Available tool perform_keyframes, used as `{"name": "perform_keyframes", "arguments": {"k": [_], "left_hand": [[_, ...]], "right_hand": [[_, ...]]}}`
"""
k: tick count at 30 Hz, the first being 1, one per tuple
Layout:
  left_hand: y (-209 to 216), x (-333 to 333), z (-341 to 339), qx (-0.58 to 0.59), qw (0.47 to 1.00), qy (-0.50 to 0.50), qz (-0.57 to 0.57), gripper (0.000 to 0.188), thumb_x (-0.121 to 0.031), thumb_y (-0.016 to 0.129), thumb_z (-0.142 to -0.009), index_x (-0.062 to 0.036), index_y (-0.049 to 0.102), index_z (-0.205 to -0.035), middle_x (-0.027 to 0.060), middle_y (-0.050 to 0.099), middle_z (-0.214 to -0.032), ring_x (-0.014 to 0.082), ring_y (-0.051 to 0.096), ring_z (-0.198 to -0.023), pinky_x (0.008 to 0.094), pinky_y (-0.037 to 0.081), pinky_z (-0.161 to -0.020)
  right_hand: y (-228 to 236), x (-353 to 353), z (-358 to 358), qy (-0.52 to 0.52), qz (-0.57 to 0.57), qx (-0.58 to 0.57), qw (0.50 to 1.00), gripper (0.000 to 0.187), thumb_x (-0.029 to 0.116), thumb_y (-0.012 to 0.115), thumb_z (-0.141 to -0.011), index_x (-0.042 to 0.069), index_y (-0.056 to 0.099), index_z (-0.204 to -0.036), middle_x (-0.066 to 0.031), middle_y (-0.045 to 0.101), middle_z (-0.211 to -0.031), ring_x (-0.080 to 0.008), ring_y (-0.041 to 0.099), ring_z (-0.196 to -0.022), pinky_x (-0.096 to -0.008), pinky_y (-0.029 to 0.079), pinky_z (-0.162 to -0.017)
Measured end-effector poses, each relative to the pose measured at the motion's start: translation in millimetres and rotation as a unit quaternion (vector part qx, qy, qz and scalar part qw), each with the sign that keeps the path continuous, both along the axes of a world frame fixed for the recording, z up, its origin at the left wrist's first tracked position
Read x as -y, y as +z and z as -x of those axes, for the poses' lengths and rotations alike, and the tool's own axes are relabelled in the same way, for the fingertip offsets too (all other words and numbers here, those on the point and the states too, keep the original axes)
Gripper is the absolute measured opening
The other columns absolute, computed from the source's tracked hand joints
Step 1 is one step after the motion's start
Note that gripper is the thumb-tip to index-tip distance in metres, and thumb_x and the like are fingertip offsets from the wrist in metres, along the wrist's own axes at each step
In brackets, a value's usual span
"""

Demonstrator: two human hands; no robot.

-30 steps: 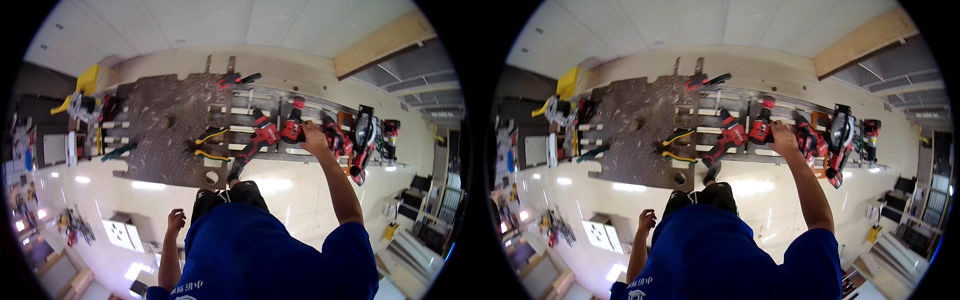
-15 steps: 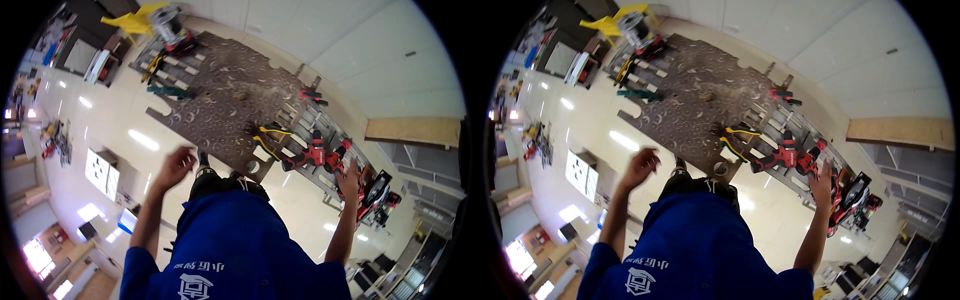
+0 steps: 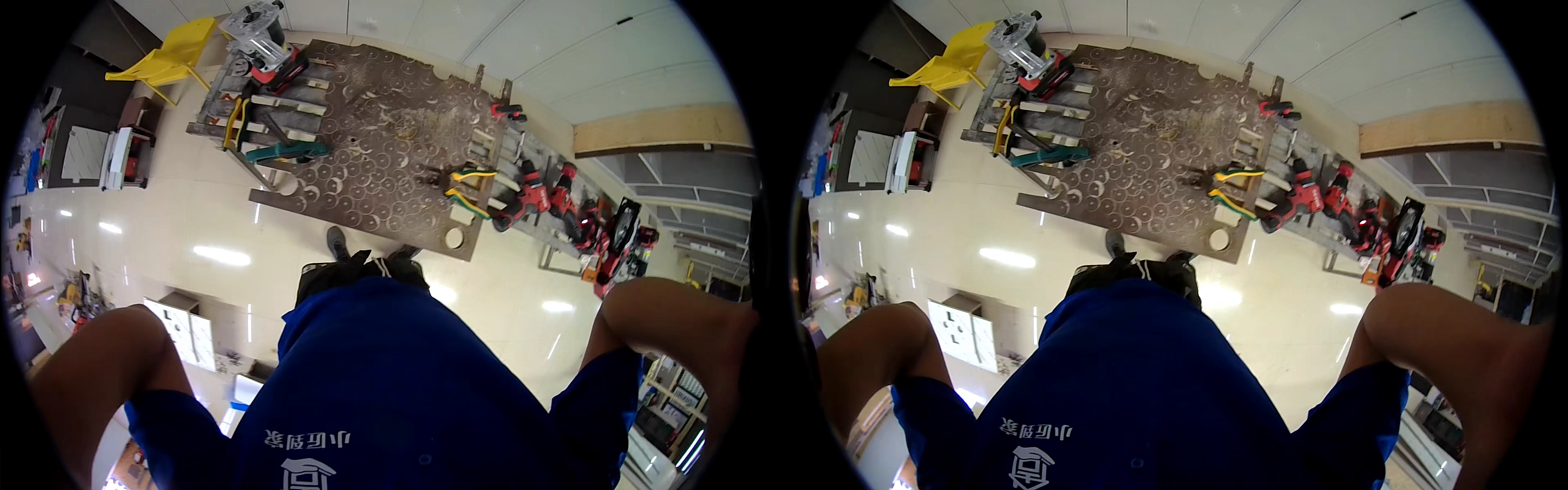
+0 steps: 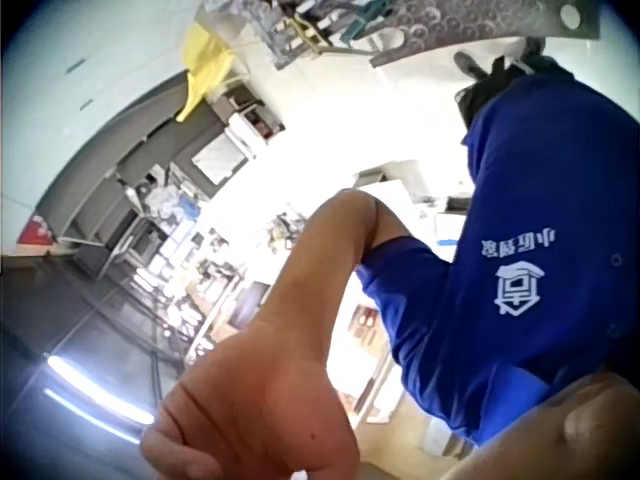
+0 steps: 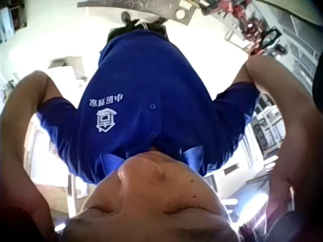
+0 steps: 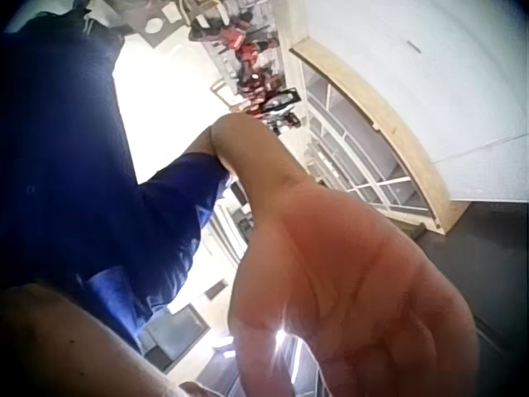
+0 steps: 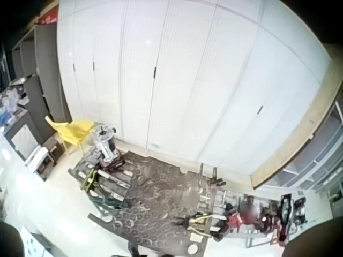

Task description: The person assembles a cordless drill by attaching a battery pack and inserting a drill bit. They then use pliers to secure the bit and test the drill's operation on a workbench.

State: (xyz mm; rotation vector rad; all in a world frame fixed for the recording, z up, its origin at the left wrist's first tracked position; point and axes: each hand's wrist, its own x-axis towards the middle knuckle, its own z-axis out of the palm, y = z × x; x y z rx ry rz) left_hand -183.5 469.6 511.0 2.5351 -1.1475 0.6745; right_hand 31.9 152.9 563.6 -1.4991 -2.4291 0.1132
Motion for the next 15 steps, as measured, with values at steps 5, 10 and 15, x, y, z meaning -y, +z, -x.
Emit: {"name": "perform_keyframes", "arguments": {"k": [5,10,15], "left_hand": [[4,-6,-9,-0.029,0.999,-0.044,-0.014,0.024,-0.008,0.054,-0.091,0.0021,0.056,-0.113,0.0102,0.061,-0.102,0.0174,0.059,-0.088,0.0288,0.048,-0.077],[8,-3,-18,-0.037,0.995,-0.086,-0.028,0.025,-0.009,0.052,-0.092,0.0016,0.055,-0.115,0.0105,0.061,-0.105,0.018,0.059,-0.091,0.0294,0.047,-0.08],[5,2,-24,-0.059,0.992,-0.103,-0.046,0.026,-0.01,0.051,-0.094,0.0011,0.055,-0.117,0.0109,0.061,-0.108,0.0187,0.058,-0.094,0.0301,0.046,-0.082]], "right_hand": [[-30,-48,29,-0.028,0.031,0.044,0.998,0.04,0.029,0.049,-0.096,0.012,0.046,-0.133,-0.0178,0.052,-0.126,-0.0345,0.051,-0.123,-0.0531,0.041,-0.104],[-29,-51,36,-0.057,0.054,0.051,0.996,0.04,0.028,0.05,-0.096,0.011,0.048,-0.132,-0.018,0.054,-0.125,-0.0345,0.052,-0.122,-0.0515,0.041,-0.104],[-40,-44,38,-0.071,0.062,0.035,0.995,0.04,0.027,0.051,-0.095,0.01,0.049,-0.13,-0.0182,0.055,-0.125,-0.0345,0.053,-0.121,-0.0499,0.041,-0.104]]}}
